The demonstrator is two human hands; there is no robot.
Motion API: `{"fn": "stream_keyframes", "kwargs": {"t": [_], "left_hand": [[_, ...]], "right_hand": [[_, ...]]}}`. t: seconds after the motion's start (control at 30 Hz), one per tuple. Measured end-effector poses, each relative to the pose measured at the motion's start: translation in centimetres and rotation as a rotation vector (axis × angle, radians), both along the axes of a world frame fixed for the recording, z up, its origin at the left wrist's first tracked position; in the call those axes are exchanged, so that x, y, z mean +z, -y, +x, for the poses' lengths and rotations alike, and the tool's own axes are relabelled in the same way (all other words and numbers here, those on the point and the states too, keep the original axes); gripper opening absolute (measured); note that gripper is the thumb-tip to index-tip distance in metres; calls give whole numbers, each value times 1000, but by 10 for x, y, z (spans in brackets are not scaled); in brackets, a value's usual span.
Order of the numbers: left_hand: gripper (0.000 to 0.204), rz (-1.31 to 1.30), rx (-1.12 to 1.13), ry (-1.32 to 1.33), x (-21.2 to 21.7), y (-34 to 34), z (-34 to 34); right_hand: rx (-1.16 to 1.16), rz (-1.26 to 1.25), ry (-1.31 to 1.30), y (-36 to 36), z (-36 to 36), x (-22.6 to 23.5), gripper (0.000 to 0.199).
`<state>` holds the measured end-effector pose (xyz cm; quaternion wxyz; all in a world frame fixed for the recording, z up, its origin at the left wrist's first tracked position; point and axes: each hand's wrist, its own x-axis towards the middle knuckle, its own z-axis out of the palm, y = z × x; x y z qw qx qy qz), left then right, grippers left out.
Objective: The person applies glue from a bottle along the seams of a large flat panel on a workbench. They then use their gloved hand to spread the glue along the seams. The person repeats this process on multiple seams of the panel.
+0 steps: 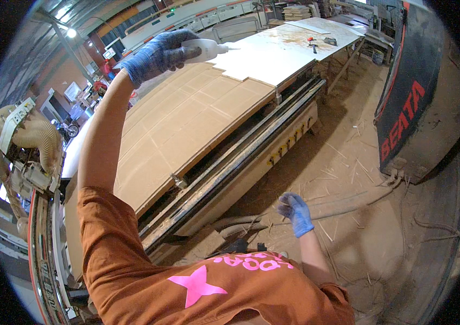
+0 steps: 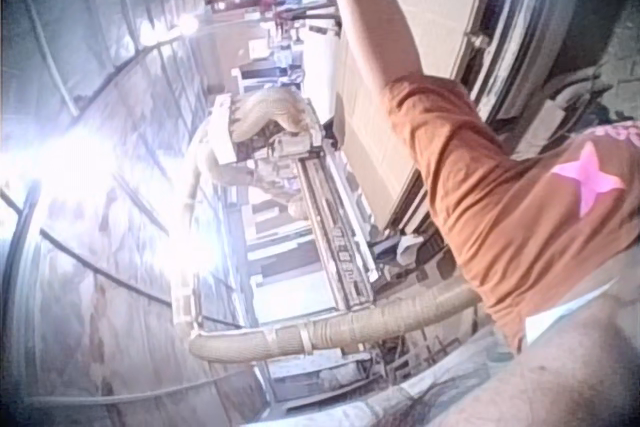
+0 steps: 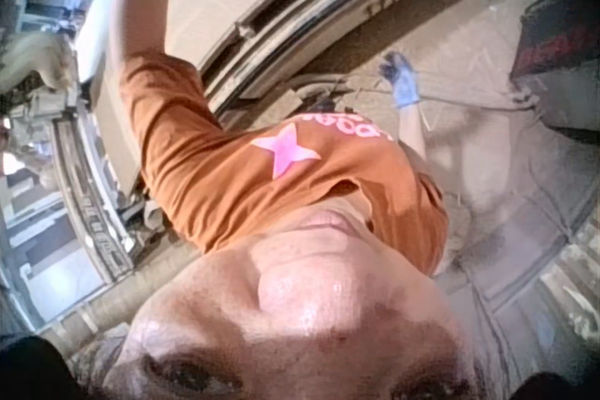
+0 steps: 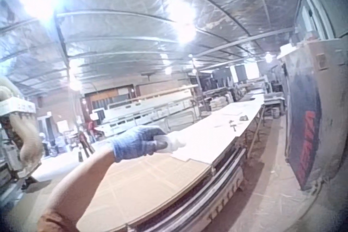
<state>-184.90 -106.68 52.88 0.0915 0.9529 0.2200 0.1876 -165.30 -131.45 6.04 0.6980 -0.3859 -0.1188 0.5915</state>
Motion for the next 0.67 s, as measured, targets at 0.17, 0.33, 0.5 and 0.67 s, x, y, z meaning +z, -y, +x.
{"fn": "stream_keyframes", "kwargs": {"t": [0.17,0.33,0.5,0.67], "left_hand": [[33,76,16,-14,-3,3,5],[35,258,-13,40,-10,-6,11],[32,279,-5,78,-14,-13,15],[36,293,90,55,-20,-12,19]], "right_hand": [[-28,6,1,6,-2,-1,21],[-45,0,44,13,3,1,21],[-47,-17,41,22,6,3,22],[-45,-17,54,30,13,-9,24]]}}
